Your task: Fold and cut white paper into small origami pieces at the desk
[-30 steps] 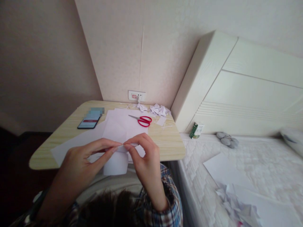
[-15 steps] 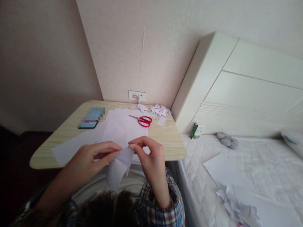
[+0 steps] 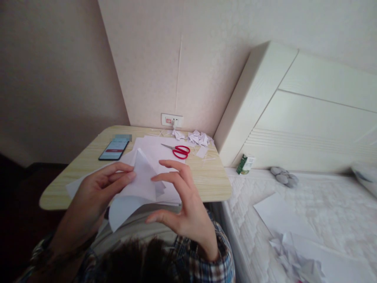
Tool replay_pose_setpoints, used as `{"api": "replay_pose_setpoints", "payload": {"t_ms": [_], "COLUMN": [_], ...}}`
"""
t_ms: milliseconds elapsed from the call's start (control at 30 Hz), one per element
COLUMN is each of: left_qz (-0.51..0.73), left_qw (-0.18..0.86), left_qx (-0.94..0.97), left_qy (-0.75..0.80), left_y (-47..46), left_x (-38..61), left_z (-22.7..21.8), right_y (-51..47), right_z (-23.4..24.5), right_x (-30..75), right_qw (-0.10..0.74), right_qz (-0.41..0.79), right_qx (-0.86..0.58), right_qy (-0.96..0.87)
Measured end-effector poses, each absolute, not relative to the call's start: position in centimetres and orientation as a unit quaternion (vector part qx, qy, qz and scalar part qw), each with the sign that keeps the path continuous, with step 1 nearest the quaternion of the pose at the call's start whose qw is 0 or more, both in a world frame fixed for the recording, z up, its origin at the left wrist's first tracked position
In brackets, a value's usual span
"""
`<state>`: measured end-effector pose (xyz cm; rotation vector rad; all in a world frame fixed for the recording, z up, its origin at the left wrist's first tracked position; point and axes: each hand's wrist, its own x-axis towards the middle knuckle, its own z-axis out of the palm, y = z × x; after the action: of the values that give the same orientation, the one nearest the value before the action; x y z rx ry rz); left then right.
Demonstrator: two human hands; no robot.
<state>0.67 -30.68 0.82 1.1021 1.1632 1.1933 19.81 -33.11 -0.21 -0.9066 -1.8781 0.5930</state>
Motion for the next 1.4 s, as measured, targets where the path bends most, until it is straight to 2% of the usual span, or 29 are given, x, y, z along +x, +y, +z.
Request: {"api": "replay_pose_setpoints", "payload": {"t_ms": [133, 333, 467, 600, 800, 1100, 1400], "left_qz": [0.493, 0.438, 0.421, 0.414, 0.417, 0.446, 0.448], "left_qw": [0.533, 0.528, 0.483, 0.482, 0.507, 0.598, 0.535], "left_qx": [0.487, 0.564, 0.613, 0.624, 0.620, 0.531, 0.588], "left_qy": [0.486, 0.460, 0.462, 0.455, 0.431, 0.401, 0.409], "left_y": [-30.9, -31.1, -31.0, -31.1, -31.4, -31.4, -31.3], "left_x": [0.9, 1.0, 0.9, 0.8, 0.8, 1.2, 1.2], "left_z": [0.9, 1.4, 1.4, 1.2, 1.4, 1.5, 1.1], "right_y": [-33.0, -32.6, -32.4, -32.3, -32.2, -32.2, -32.2], "right_z": [-0.4, -1.0, -1.0, -0.9, -1.2, -1.9, -1.8], "right_x": [19.0, 18.5, 18.2, 17.7, 17.3, 17.0, 16.7], "right_qw": [0.457, 0.503, 0.525, 0.552, 0.581, 0.571, 0.581], "right_qz": [0.164, 0.113, 0.144, 0.200, 0.256, 0.288, 0.328], "right_qx": [-0.393, -0.416, -0.426, -0.425, -0.424, -0.459, -0.461], "right_qy": [-0.781, -0.749, -0.722, -0.689, -0.646, -0.617, -0.585]}}
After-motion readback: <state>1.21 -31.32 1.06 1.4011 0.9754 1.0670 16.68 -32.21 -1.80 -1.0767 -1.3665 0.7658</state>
